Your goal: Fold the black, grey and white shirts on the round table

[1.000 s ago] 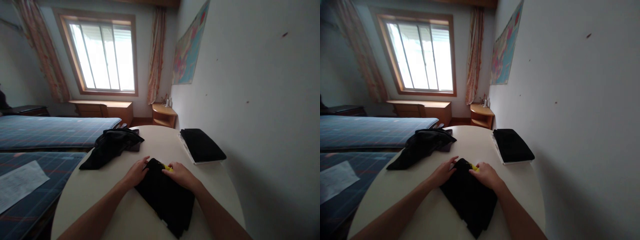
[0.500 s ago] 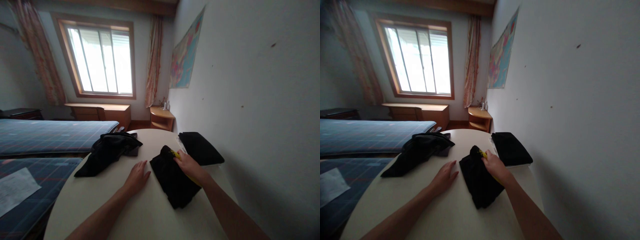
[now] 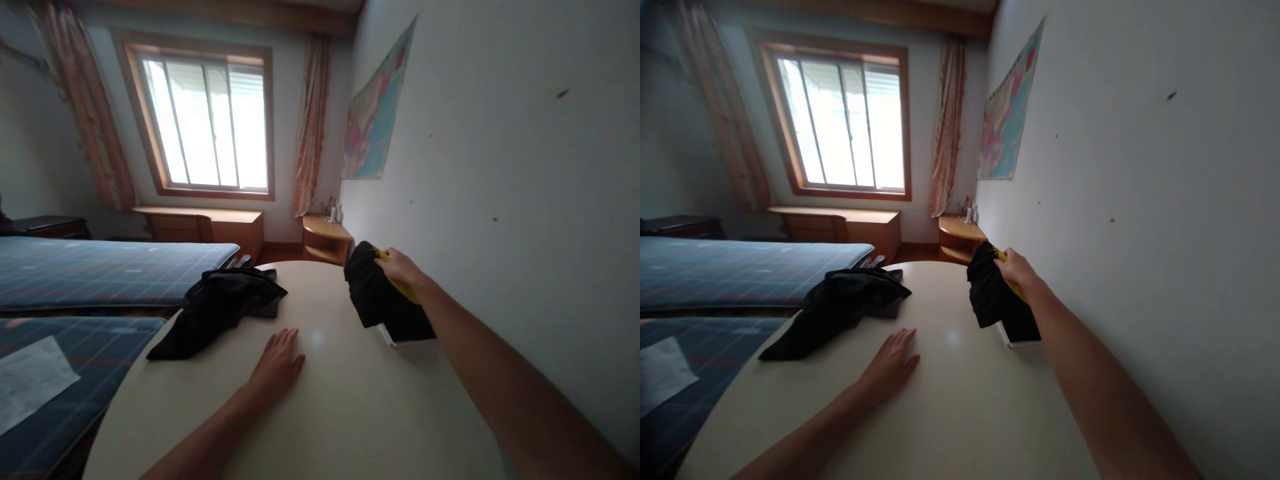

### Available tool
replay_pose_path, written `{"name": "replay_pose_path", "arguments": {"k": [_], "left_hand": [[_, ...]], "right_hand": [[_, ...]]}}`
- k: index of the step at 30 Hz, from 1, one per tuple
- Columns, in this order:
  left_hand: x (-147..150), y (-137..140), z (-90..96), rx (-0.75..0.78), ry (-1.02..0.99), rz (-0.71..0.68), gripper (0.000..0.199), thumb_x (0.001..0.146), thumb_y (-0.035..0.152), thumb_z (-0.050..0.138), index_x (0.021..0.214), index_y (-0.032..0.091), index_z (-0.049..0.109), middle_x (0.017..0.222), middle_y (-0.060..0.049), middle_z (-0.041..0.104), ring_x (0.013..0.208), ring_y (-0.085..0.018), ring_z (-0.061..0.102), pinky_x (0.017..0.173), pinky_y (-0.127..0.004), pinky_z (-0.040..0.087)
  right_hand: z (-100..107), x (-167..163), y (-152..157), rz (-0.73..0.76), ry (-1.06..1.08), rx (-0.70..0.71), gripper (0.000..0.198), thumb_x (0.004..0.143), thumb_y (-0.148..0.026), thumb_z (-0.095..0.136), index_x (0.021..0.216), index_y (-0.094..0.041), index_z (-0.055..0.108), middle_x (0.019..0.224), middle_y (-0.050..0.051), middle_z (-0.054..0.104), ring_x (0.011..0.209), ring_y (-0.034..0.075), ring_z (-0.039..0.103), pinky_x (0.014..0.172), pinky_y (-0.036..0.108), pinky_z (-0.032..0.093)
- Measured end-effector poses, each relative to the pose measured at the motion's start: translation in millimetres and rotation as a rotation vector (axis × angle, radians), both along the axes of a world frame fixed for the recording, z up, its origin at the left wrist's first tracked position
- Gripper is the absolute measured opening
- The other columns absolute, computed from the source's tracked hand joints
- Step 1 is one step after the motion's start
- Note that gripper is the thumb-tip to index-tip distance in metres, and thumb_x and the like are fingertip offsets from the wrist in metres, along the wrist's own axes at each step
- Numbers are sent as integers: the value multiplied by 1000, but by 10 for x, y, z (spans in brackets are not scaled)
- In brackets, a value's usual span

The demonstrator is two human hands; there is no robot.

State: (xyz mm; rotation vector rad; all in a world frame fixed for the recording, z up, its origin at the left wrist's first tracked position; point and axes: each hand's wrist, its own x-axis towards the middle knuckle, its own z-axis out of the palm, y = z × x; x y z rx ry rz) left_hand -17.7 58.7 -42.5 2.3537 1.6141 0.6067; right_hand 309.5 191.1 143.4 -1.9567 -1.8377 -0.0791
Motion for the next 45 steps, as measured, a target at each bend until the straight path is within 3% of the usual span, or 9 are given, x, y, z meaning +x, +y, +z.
{"name": "replay_pose_path", "arguments": {"k": [4,10,15,20,26,31,35,41,45], "left_hand": [[12,5,-16,3,3,8,58,93,33,43,147,11,40,151,-17,47,145,-30,36,122,-50,22],[39,7,4,3,47,29,59,93,34,43,147,11,40,151,-17,47,144,-30,37,122,-48,22],[41,-4,26,13,58,27,59,93,32,41,147,7,40,151,-16,47,144,-29,36,122,-49,22],[46,-22,32,31,64,32,58,92,30,44,145,8,43,150,-16,48,142,-29,38,122,-48,24],[-20,78,64,99,-2,74,56,90,28,50,142,8,48,144,-17,54,136,-28,47,117,-42,35],[-414,250,196,409,34,401,48,87,26,57,135,15,59,158,-16,34,148,-34,28,119,-49,28],[-767,326,190,403,63,591,53,87,26,60,140,21,57,163,-16,24,148,-40,25,116,-55,29],[-994,432,128,366,-15,601,67,89,33,57,152,16,40,164,-19,17,146,-41,27,111,-56,38],[-1103,531,100,473,-27,471,56,88,31,57,143,21,53,166,-10,15,146,-42,25,114,-56,35]], "right_hand": [[20,495,180,-149,30,-36,39,90,-41,61,115,-12,65,110,18,71,96,28,67,78,32,48],[-494,871,110,-377,-24,-90,62,89,-51,58,138,-13,53,130,25,60,117,35,61,92,46,48],[-787,601,45,-142,-126,-91,65,96,-61,34,146,-22,48,152,14,45,137,35,43,111,53,34],[-940,364,-49,-178,-213,-299,67,95,-63,33,151,-27,43,161,9,31,147,40,24,116,66,13],[-1037,-136,-327,-40,-199,-135,59,99,-52,33,146,-20,50,158,13,38,144,35,32,116,61,20],[-1362,-749,-730,192,-162,-28,53,99,-44,41,140,-14,56,151,16,47,142,29,38,118,48,23],[-1637,-934,-961,195,-57,-92,52,99,-44,42,141,-15,54,152,14,46,142,29,39,117,48,26],[-1697,-839,-1083,298,73,-156,47,99,-37,42,138,-15,56,147,13,52,140,26,43,118,46,27],[-1680,-834,-1133,302,96,-184,45,98,-37,45,134,-17,59,149,13,51,141,28,41,118,50,25]]}}
